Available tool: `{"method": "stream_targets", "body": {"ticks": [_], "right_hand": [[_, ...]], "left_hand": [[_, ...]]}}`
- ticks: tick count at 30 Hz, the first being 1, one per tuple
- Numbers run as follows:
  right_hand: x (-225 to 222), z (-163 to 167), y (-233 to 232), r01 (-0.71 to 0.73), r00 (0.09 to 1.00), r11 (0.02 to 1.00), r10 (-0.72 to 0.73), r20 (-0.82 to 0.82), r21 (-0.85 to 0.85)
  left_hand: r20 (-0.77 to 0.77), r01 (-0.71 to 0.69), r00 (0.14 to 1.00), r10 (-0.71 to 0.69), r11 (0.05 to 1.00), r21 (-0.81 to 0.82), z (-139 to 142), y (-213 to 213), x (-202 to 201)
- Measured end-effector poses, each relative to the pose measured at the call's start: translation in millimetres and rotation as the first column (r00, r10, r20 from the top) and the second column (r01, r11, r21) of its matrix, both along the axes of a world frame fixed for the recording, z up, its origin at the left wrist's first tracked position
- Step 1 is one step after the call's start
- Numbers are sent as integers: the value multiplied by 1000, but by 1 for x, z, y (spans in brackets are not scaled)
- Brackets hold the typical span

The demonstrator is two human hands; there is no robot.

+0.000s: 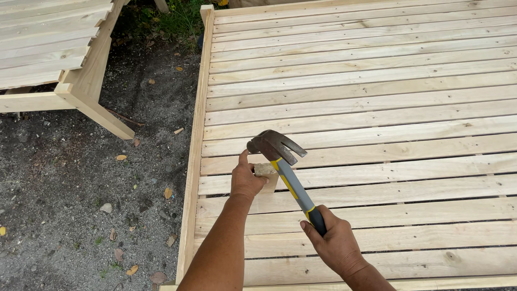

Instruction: The person uses a hammer and a small block of wood to tap and align wooden slats on a slatted wooden frame. They repeatedly reposition the block and strike it to adjust the slats along the edge of the structure.

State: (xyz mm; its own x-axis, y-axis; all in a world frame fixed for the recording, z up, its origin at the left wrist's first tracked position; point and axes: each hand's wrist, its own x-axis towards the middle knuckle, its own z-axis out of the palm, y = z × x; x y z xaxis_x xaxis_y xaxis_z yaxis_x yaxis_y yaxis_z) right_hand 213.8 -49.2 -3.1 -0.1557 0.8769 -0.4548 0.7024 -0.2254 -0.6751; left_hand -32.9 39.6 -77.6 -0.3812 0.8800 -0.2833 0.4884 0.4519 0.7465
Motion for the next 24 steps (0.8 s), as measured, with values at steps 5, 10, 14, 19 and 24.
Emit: {"method": "stream_targets", "body": {"ticks": [5,10,14,19,24], "right_hand": [[5,-6,0,-21,993,995,31,113,-93],[8,-8,3,-57,985,982,85,149,-182],[7,-3,5,-6,994,984,26,107,-179],[4,-9,1,53,993,994,-43,-107,92],[3,-17,-3,-56,980,988,82,182,-145]], "left_hand": [[33,7,999,-6,999,-45,-2,2,1],[-2,14,1000,-14,999,-50,-3,-3,2],[35,1,999,2,997,-71,-3,-1,1],[14,-1,1000,2,998,-68,-8,3,0],[-15,16,1000,-17,995,-97,-16,-4,-2]]}}
